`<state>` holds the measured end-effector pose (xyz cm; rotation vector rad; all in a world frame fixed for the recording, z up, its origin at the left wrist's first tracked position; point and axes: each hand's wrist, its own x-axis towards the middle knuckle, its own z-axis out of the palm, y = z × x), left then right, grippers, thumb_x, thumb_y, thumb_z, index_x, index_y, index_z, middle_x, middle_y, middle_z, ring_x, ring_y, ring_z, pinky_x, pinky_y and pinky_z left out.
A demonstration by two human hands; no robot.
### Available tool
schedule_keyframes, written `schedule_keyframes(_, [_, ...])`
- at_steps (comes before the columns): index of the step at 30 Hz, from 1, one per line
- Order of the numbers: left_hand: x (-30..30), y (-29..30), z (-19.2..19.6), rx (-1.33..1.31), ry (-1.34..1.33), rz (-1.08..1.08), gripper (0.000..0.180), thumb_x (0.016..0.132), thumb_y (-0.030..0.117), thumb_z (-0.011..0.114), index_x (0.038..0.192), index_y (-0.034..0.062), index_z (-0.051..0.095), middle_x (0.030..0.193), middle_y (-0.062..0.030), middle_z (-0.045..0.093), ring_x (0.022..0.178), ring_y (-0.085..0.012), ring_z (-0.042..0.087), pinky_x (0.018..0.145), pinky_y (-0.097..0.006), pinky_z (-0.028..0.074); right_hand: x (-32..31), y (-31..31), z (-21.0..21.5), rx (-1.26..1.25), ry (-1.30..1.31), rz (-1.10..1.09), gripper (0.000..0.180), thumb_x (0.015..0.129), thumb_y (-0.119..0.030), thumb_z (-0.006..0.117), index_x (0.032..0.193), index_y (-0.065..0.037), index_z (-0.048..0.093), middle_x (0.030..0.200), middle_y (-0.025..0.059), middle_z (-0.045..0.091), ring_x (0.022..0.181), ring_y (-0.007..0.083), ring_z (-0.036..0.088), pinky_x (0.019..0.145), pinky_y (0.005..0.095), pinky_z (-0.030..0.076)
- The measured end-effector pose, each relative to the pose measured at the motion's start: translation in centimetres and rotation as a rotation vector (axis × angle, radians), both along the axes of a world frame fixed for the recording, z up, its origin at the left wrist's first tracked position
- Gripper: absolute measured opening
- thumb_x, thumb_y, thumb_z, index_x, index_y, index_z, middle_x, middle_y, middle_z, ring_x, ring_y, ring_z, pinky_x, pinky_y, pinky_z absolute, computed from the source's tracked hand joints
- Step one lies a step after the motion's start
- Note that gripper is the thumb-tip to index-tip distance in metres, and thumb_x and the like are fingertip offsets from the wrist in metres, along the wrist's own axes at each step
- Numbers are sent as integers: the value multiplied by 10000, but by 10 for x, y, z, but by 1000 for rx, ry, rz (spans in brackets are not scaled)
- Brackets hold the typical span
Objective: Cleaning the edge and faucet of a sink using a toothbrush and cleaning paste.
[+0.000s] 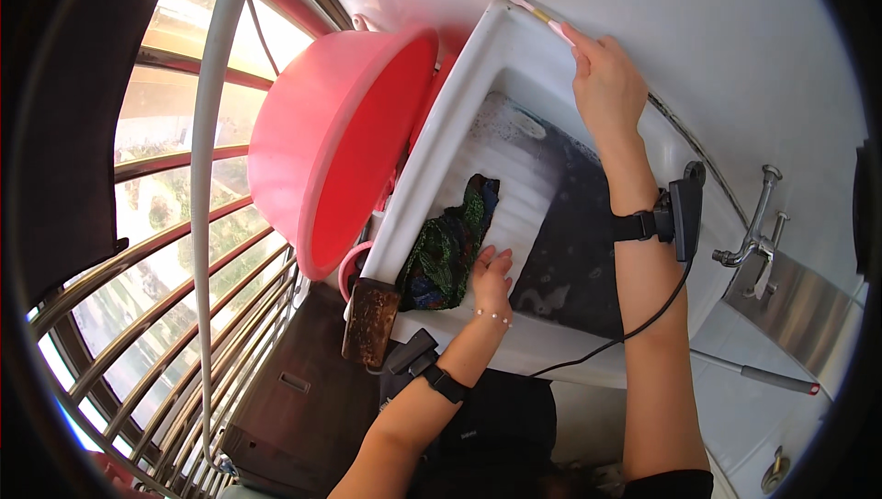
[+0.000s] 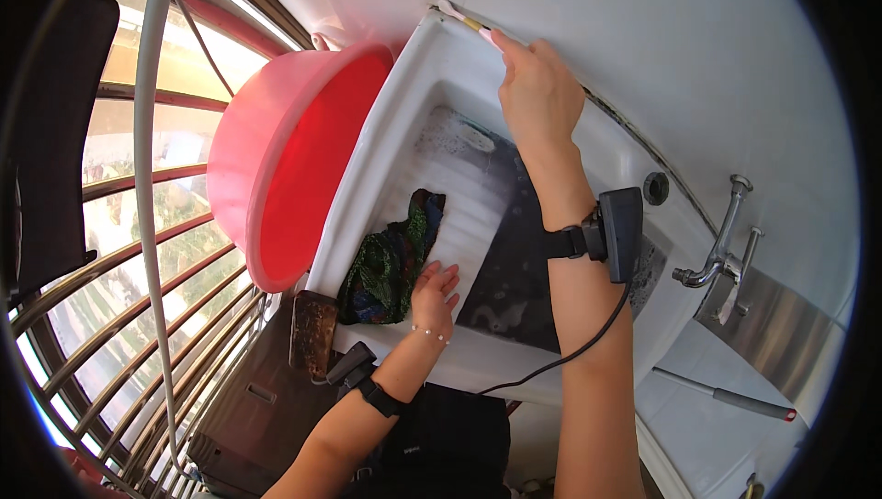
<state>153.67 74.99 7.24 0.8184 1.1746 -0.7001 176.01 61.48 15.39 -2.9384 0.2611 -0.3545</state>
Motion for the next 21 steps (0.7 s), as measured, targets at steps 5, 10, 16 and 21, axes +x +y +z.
schedule_keyframes(5, [1, -5, 1, 3, -6, -28, 483, 812, 152, 506, 1258, 64, 346, 1167, -70, 523, 1105, -185, 443, 934, -383, 278, 10, 2, -17, 18, -39, 79, 254, 838, -164, 525, 1052, -257, 626, 739, 55, 542, 641, 243, 529, 566, 347, 428])
schedule_keyframes(10, [2, 1, 2, 22, -12, -16, 489, 809, 157, 519, 1256, 61, 348, 1161, -73, 526, 1099, -191, 445, 935, -391, 280, -37, -29, -19, 214, -12, -30, 277, 841, -140, 516, 1083, -234, 613, 722, 66, 580, 610, 229, 537, 559, 340, 423])
schedule_keyframes(16, [0, -4, -1, 16, -26, -26, 490, 802, 156, 522, 1253, 64, 352, 1148, -75, 532, 1070, -187, 462, 920, -390, 291, -9, 1, -12, 462, 31, -24, 297, 854, -103, 490, 1129, -168, 580, 700, 144, 593, 586, 238, 560, 573, 331, 425])
schedule_keyframes(21, [4, 4, -2, 24, -29, -9, 495, 795, 154, 520, 1251, 66, 352, 1143, -75, 532, 1062, -187, 465, 910, -389, 299, -46, 19, -56, 529, 42, -32, 294, 870, -97, 462, 1144, -136, 563, 832, 194, 603, 726, 257, 615, 647, 310, 448])
